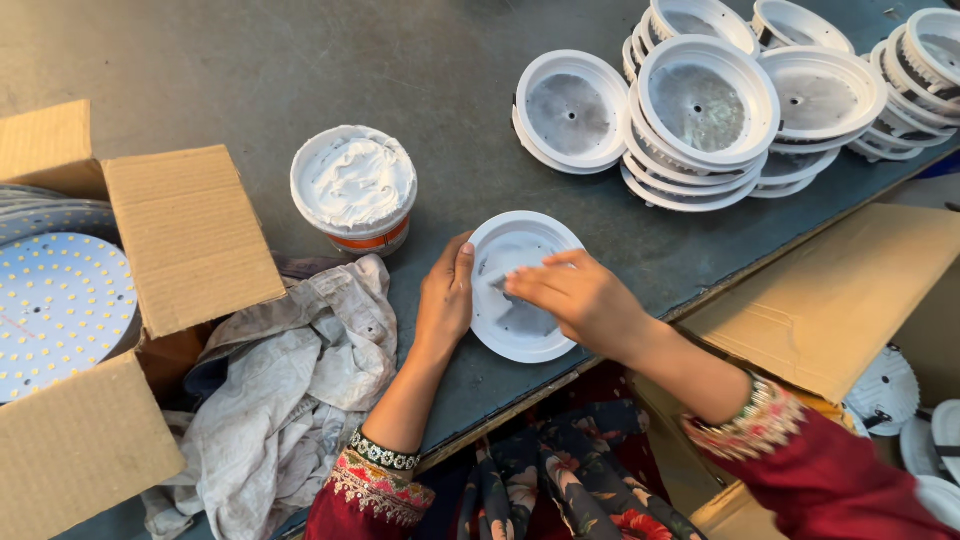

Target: The person applies a white paste to the center of circular LED light modules using a small metal spatula. They scoop paste from a container, spread it evenly on each module, and place the finished units into a cardboard box.

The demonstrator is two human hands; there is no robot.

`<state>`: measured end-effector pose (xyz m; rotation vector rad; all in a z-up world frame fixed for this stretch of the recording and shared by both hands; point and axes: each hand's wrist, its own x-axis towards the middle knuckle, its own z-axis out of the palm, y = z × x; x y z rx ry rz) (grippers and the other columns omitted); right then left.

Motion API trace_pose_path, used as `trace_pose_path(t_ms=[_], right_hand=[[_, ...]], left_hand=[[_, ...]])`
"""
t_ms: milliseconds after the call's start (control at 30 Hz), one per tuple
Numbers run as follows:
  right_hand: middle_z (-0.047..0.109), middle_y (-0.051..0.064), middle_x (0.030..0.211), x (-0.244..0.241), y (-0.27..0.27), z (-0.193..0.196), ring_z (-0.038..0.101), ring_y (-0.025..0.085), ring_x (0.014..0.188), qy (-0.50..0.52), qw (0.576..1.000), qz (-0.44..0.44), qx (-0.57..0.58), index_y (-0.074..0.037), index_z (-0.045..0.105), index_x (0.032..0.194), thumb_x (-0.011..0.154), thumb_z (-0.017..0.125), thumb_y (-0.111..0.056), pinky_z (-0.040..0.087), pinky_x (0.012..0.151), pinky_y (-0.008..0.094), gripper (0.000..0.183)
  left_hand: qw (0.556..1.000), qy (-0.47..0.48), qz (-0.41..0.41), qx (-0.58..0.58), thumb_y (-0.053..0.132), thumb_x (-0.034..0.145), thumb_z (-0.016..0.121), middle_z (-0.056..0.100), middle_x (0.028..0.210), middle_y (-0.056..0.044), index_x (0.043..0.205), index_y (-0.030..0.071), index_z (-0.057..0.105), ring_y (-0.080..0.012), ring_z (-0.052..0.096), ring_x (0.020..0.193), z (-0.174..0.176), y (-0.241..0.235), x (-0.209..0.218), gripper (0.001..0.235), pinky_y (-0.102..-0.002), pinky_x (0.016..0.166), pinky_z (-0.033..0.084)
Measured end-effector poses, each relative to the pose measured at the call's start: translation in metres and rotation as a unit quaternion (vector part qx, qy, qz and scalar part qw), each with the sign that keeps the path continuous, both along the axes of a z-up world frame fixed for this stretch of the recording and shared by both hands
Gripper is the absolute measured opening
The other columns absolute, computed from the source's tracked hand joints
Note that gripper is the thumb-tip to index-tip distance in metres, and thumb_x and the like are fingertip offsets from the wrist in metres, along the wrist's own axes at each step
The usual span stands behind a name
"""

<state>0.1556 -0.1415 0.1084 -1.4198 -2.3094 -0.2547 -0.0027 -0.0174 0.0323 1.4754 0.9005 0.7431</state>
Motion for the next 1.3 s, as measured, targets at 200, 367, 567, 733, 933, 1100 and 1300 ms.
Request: trace_pose_path(t_ms=[200, 367, 567, 733, 933, 1100, 1300], right_hand=[[0.075, 0.010, 0.112, -0.028, -0.002, -0.012, 0.070, 0.023, 0.101, -0.024, 1.000, 0.005, -0.017, -0.001, 0.071, 0.115, 0.077, 0.065, 0.000, 0.052, 0.093, 0.041, 0.039], [0.075, 0.006, 0.113, -0.012, -0.009, -0.005, 0.072, 0.020, 0.104, 0.009, 1.000, -0.007, 0.019, -0.005, 0.071, 0.116, 0.086, 0.062, 0.004, 0.052, 0.095, 0.037, 0.033], [0.076, 0.005, 0.115, 0.001, 0.035, -0.010, 0.071, 0.020, 0.102, 0.005, 0.998, -0.043, 0.053, -0.005, 0.073, 0.114, 0.083, 0.064, 0.005, 0.052, 0.094, 0.037, 0.034], [0.076, 0.008, 0.115, -0.007, 0.006, -0.014, 0.072, 0.020, 0.106, -0.004, 0.999, -0.043, 0.021, -0.003, 0.072, 0.115, 0.083, 0.063, 0.007, 0.051, 0.091, 0.037, 0.035], [0.076, 0.008, 0.114, 0.006, 0.012, -0.001, 0.071, 0.023, 0.100, 0.020, 0.997, -0.060, 0.041, -0.004, 0.072, 0.119, 0.078, 0.061, 0.010, 0.050, 0.087, 0.038, 0.044], [0.075, 0.010, 0.111, -0.007, 0.022, -0.011, 0.071, 0.025, 0.100, 0.018, 0.998, -0.059, 0.021, -0.002, 0.071, 0.116, 0.077, 0.062, 0.008, 0.052, 0.090, 0.039, 0.041], [0.075, 0.011, 0.112, -0.024, -0.040, -0.021, 0.073, 0.023, 0.100, -0.012, 0.999, -0.042, 0.006, 0.000, 0.070, 0.116, 0.079, 0.062, 0.008, 0.052, 0.091, 0.038, 0.039]], left_hand=[[0.999, -0.012, 0.013, 0.029, 0.037, 0.106, 0.041, 0.076, 0.115, -0.018, 0.128, 0.009, 0.067, -0.0296, 0.073, 0.111, 0.001, 0.001, -0.001, 0.044, -0.038, 0.096, 0.053], [1.000, 0.005, 0.003, 0.014, 0.038, 0.106, 0.041, 0.076, 0.114, -0.017, 0.128, 0.011, 0.068, -0.0292, 0.073, 0.110, 0.005, 0.001, 0.000, 0.044, -0.038, 0.094, 0.053], [1.000, -0.004, -0.003, 0.014, 0.041, 0.106, 0.040, 0.075, 0.116, -0.017, 0.130, 0.012, 0.066, -0.0305, 0.073, 0.110, 0.010, 0.000, -0.003, 0.046, -0.039, 0.094, 0.053], [1.000, 0.011, -0.001, 0.006, 0.042, 0.106, 0.040, 0.075, 0.118, -0.017, 0.131, 0.012, 0.066, -0.0310, 0.072, 0.113, 0.003, 0.000, -0.001, 0.047, -0.039, 0.095, 0.053], [1.000, 0.007, -0.001, 0.015, 0.042, 0.106, 0.040, 0.075, 0.118, -0.017, 0.130, 0.011, 0.066, -0.0307, 0.072, 0.112, 0.003, 0.000, 0.000, 0.047, -0.039, 0.095, 0.053], [0.999, -0.009, 0.007, 0.030, 0.041, 0.105, 0.040, 0.075, 0.117, -0.018, 0.130, 0.010, 0.066, -0.0308, 0.073, 0.111, 0.008, 0.002, -0.002, 0.047, -0.039, 0.095, 0.053], [1.000, 0.028, -0.001, 0.005, 0.040, 0.106, 0.038, 0.075, 0.116, -0.017, 0.129, 0.014, 0.066, -0.0308, 0.072, 0.111, -0.004, 0.005, 0.001, 0.045, -0.039, 0.094, 0.053]])
